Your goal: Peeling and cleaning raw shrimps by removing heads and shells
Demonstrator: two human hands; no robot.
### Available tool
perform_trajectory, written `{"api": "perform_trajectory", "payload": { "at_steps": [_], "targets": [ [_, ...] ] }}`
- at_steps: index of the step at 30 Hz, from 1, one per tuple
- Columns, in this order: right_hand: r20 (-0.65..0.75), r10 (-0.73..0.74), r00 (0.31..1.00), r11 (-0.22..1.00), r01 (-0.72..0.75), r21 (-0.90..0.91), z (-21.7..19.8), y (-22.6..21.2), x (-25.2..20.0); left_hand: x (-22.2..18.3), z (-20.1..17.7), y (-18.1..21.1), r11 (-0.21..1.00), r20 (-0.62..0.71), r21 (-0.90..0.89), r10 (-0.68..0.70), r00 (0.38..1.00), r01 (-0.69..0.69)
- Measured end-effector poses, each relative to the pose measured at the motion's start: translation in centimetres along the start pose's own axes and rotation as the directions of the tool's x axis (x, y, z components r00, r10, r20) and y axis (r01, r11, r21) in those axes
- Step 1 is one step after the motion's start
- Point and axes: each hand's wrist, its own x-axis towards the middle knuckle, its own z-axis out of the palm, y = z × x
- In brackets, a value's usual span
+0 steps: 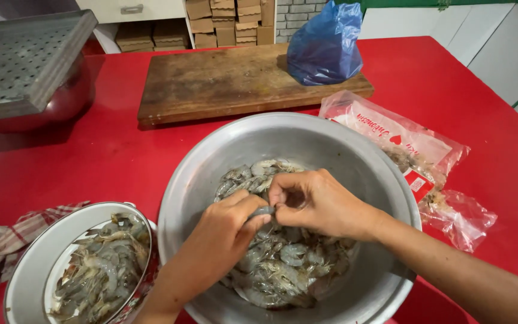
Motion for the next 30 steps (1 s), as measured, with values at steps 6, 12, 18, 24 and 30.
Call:
{"api": "perform_trajectory", "payload": {
  "at_steps": [6,12,18,24,30],
  "targets": [
    [0.091,0.006,0.996,0.905,-0.044,0.424,-0.5,1.8,0.2,0.1,-0.9,1.1,1.000,-0.088,-0.002,-0.018,0.996,0.018],
    [-0.035,-0.020,0.999,0.997,0.022,0.071,-0.2,-0.5,-0.9,0.2,-1.2,2.8,0.994,-0.086,0.008,-0.110,0.990,0.111],
    [-0.075,-0.128,0.989,0.974,0.111,-0.198,0.3,-0.3,-1.6,0.3,-0.3,2.7,0.995,-0.138,-0.029,-0.094,0.986,0.090],
    [-0.066,-0.317,0.946,0.918,0.288,-0.272,0.4,-0.1,-1.8,0.5,0.5,1.7,0.999,-0.121,0.027,0.039,0.992,-0.036],
    [-0.101,-0.222,0.970,0.946,0.190,-0.262,0.7,0.3,-2.0,0.4,0.1,1.9,0.997,-0.124,-0.053,0.051,0.991,-0.058]
  ]
}}
